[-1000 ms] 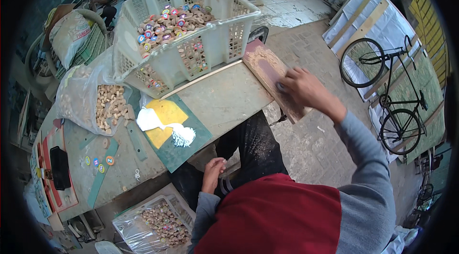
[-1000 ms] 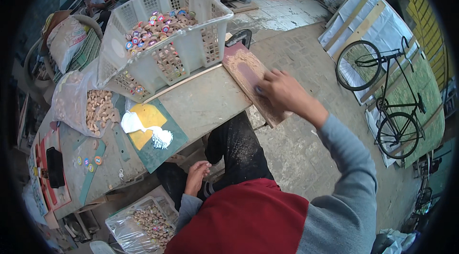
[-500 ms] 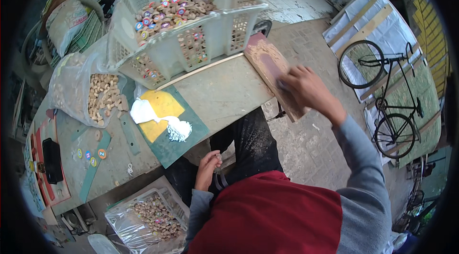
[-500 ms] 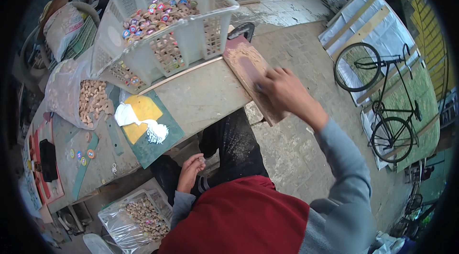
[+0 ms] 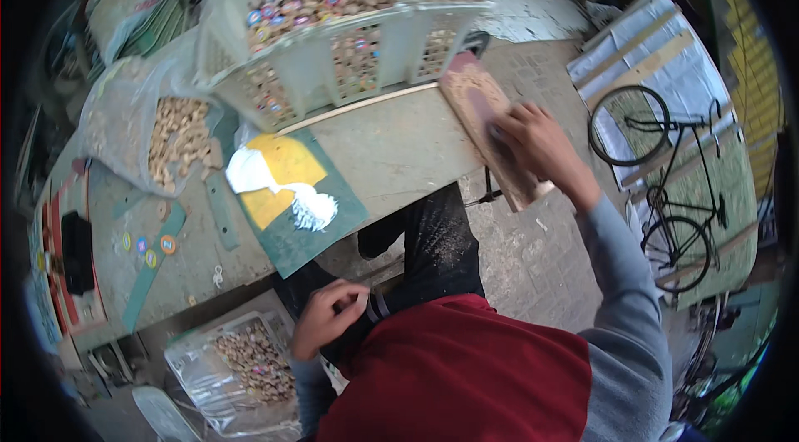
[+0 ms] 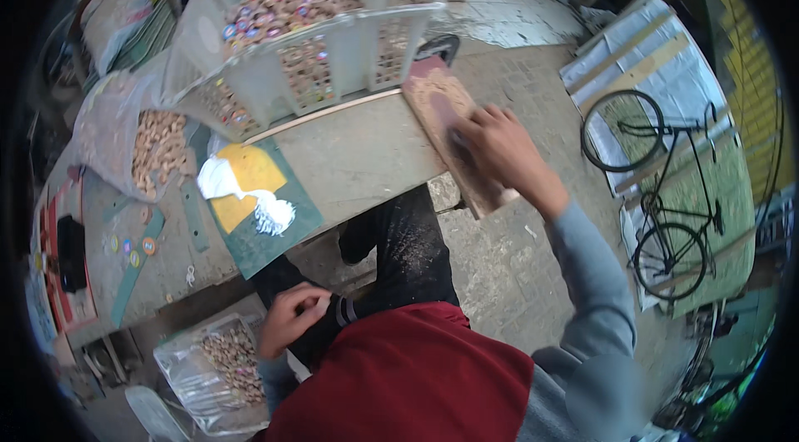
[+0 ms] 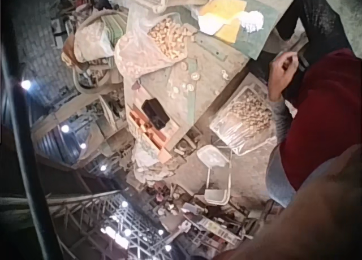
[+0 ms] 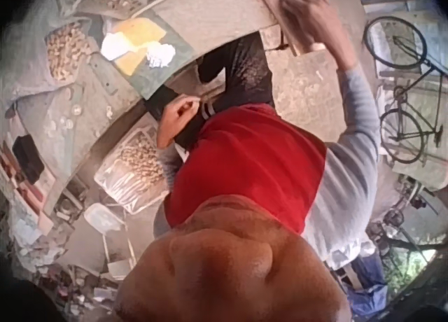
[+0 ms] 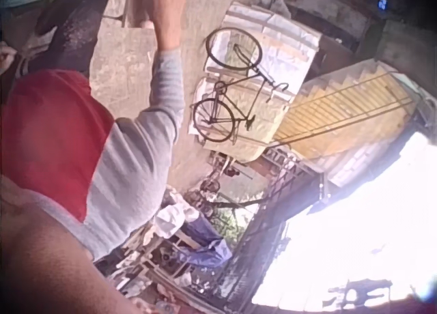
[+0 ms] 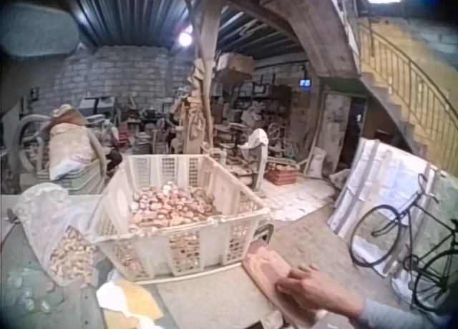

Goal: Applying glue to small wooden components and assembling them as part of a manufacturing process.

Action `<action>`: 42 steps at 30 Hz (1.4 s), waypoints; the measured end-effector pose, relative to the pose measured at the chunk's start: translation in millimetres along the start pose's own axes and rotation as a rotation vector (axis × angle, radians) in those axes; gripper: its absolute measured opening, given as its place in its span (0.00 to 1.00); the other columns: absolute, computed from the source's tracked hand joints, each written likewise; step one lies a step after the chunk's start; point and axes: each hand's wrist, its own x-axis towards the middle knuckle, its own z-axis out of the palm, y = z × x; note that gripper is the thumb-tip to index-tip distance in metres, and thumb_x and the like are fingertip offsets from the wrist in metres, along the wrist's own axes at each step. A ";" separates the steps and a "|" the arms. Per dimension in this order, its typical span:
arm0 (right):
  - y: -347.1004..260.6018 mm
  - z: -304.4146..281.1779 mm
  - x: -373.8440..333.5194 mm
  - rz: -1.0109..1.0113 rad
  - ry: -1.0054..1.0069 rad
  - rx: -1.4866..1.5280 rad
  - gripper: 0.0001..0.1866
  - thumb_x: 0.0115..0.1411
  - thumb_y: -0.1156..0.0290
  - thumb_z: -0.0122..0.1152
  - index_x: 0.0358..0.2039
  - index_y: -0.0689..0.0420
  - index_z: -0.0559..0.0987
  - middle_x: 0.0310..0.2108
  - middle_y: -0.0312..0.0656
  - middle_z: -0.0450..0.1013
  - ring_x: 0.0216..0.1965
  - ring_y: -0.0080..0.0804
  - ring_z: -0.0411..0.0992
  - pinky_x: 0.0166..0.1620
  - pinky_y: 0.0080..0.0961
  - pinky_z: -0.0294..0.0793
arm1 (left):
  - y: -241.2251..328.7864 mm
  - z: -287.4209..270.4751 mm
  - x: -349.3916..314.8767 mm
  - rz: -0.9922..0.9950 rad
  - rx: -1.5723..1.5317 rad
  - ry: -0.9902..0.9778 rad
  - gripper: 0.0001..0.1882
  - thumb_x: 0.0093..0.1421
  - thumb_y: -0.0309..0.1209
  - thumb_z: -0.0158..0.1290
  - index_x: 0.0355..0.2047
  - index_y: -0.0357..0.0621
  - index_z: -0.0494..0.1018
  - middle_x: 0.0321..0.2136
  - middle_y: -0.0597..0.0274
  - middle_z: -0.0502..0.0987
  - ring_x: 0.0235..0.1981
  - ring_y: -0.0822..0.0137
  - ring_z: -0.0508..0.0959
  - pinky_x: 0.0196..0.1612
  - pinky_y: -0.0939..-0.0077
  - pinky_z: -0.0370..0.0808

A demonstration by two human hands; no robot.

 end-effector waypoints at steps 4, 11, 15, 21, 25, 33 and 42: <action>-8.8 -10.6 -36.5 0.070 0.033 0.100 0.14 0.53 0.73 0.61 0.42 0.53 0.82 0.35 0.40 0.74 0.41 0.42 0.72 0.45 0.38 0.69 | 34.9 -38.1 -61.8 0.295 -0.077 0.546 0.13 0.63 0.31 0.51 0.38 0.33 0.78 0.30 0.54 0.78 0.31 0.65 0.77 0.36 0.77 0.72; 13.3 11.7 45.8 0.059 0.047 0.046 0.12 0.63 0.72 0.55 0.45 0.58 0.80 0.38 0.45 0.73 0.42 0.48 0.70 0.46 0.43 0.68 | 11.9 -110.9 -48.9 0.571 -0.015 1.961 0.19 0.67 0.36 0.49 0.49 0.30 0.73 0.40 0.56 0.77 0.37 0.68 0.75 0.39 0.77 0.72; 17.6 8.0 -0.6 -0.040 -0.020 0.008 0.12 0.63 0.71 0.57 0.45 0.59 0.80 0.35 0.47 0.72 0.42 0.49 0.70 0.44 0.42 0.68 | -6.8 -130.1 -37.7 0.485 -0.027 1.948 0.18 0.67 0.30 0.46 0.51 0.29 0.72 0.42 0.55 0.77 0.39 0.68 0.76 0.41 0.77 0.73; 1.8 -3.5 -26.2 0.062 -0.077 -0.036 0.12 0.61 0.74 0.54 0.44 0.58 0.80 0.37 0.49 0.71 0.43 0.49 0.69 0.45 0.42 0.69 | -10.1 -125.9 -25.7 0.513 0.142 1.853 0.20 0.65 0.24 0.46 0.56 0.28 0.69 0.47 0.51 0.75 0.43 0.65 0.75 0.48 0.72 0.73; 34.4 15.8 31.6 0.018 0.070 -0.054 0.13 0.59 0.75 0.53 0.44 0.58 0.81 0.37 0.48 0.73 0.42 0.49 0.70 0.46 0.42 0.69 | -13.7 -129.0 -5.8 0.452 0.180 1.870 0.23 0.63 0.22 0.51 0.59 0.29 0.66 0.45 0.52 0.75 0.44 0.63 0.75 0.48 0.72 0.73; -10.9 -4.0 -10.9 0.051 -0.060 -0.019 0.13 0.58 0.70 0.58 0.44 0.55 0.82 0.38 0.42 0.75 0.41 0.43 0.71 0.47 0.38 0.70 | -34.5 -134.7 -35.5 0.368 0.478 1.940 0.26 0.62 0.23 0.57 0.60 0.33 0.67 0.40 0.54 0.76 0.39 0.65 0.76 0.45 0.70 0.75; 31.7 11.0 58.5 -0.010 0.007 -0.067 0.12 0.62 0.65 0.56 0.43 0.53 0.81 0.36 0.42 0.73 0.44 0.44 0.70 0.49 0.38 0.68 | -26.4 -131.6 -22.0 0.316 0.405 1.970 0.26 0.63 0.23 0.56 0.60 0.29 0.66 0.47 0.49 0.74 0.43 0.63 0.76 0.50 0.69 0.74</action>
